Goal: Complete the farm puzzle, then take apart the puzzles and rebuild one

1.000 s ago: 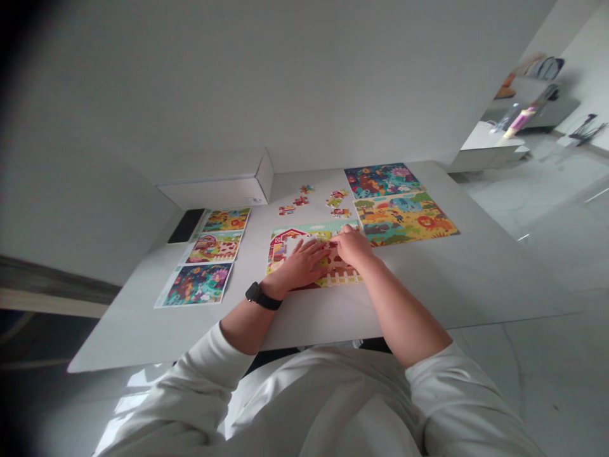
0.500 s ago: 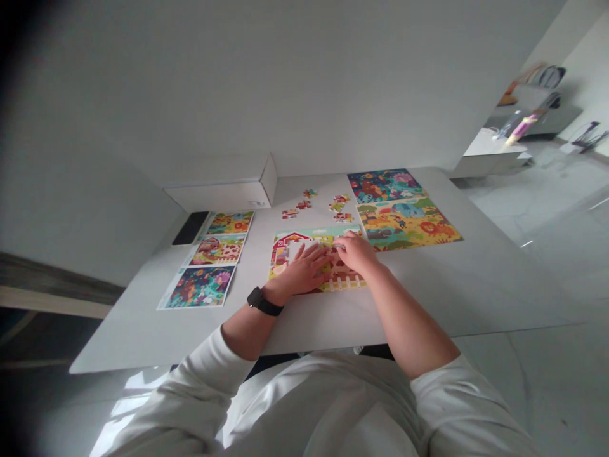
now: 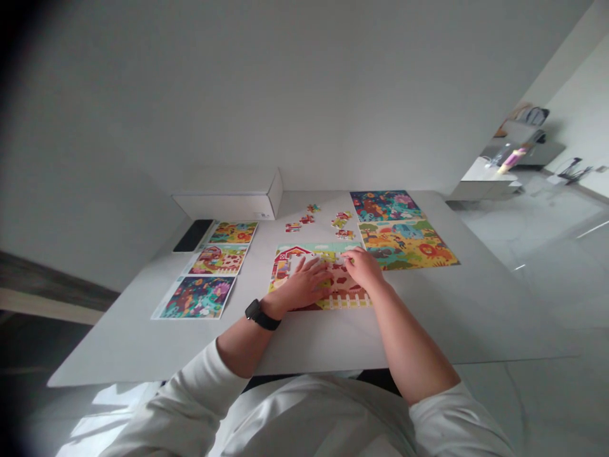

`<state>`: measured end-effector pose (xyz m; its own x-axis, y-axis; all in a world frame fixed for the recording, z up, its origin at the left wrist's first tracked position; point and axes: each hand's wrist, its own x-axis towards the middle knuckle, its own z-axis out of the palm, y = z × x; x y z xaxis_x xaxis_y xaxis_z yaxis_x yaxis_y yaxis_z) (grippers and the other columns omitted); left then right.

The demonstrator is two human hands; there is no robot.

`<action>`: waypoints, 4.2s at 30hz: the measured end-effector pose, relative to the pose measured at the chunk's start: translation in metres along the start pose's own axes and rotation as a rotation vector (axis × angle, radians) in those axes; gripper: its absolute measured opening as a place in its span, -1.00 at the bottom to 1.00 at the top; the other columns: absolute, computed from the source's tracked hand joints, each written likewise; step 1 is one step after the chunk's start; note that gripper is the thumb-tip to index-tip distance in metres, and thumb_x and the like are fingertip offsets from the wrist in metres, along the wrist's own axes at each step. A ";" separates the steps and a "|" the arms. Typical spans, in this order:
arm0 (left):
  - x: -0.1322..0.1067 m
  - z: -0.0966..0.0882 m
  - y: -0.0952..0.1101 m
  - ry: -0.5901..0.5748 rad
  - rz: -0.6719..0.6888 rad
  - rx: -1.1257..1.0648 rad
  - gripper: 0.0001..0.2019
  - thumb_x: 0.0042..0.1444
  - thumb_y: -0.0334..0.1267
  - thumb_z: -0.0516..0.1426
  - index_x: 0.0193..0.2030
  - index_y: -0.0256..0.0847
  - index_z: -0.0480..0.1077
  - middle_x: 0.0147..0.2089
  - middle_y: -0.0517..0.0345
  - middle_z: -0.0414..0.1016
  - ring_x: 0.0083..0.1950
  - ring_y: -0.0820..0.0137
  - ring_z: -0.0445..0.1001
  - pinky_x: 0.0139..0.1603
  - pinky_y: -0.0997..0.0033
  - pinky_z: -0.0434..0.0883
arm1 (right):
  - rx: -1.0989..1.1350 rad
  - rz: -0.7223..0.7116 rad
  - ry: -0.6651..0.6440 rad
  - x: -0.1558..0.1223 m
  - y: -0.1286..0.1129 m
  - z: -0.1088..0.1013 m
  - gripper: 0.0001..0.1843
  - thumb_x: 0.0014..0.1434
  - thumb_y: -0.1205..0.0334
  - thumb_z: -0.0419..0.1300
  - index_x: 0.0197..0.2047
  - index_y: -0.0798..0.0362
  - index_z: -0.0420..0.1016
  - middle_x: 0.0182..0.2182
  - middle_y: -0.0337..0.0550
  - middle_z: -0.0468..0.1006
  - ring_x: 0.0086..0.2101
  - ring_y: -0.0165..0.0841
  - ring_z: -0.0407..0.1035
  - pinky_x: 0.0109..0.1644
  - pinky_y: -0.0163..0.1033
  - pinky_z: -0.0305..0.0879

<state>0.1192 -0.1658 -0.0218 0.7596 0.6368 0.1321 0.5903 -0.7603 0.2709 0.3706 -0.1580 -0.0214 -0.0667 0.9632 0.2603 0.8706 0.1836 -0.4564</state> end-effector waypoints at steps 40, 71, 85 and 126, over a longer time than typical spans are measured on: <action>-0.015 -0.056 -0.072 0.822 -0.703 -2.089 -0.76 0.07 -0.34 0.40 -0.19 -0.19 0.45 -0.36 0.31 0.50 -0.54 0.61 0.33 -0.70 0.68 0.05 | -0.150 0.177 -0.239 0.076 0.037 -0.065 -0.80 0.29 0.22 0.33 -0.07 -0.13 0.78 -0.12 -0.17 0.80 -0.11 -0.20 0.66 -0.01 -0.21 0.49; -0.027 -0.063 -0.075 0.815 -0.593 -2.260 -0.86 0.19 -0.28 0.33 -0.14 -0.19 0.50 -0.28 0.19 0.53 -0.45 0.54 0.36 -0.66 0.65 0.15 | -0.307 0.215 -0.332 0.239 0.084 0.005 -0.68 0.12 0.36 0.47 -0.03 0.02 0.75 -0.01 0.03 0.76 -0.08 -0.14 0.64 0.02 -0.18 0.47; -0.021 -0.064 -0.069 0.818 -0.614 -2.216 -0.89 0.18 -0.28 0.28 -0.16 -0.21 0.51 -0.32 0.20 0.51 -0.49 0.54 0.32 -0.65 0.62 0.10 | -0.248 0.309 -0.266 0.227 0.070 -0.006 -0.56 0.02 0.29 0.54 0.00 0.07 0.66 -0.10 0.03 0.74 -0.20 -0.19 0.59 -0.11 -0.22 0.40; -0.017 -0.041 -0.081 0.846 -0.624 -1.304 -0.47 -0.07 -0.08 0.47 -0.01 -0.13 0.41 -0.33 0.33 0.44 -0.48 0.57 0.31 -0.57 0.60 0.18 | 0.927 0.176 0.036 0.025 -0.040 0.030 -0.49 0.18 -0.15 0.35 0.10 -0.09 0.47 -0.17 -0.18 0.56 -0.27 -0.29 0.52 -0.30 -0.23 0.40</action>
<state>0.0466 -0.1097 -0.0067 -0.0955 0.9950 0.0299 -0.2113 -0.0497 0.9762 0.3193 -0.1351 -0.0222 0.0576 0.9881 0.1424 0.1311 0.1339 -0.9823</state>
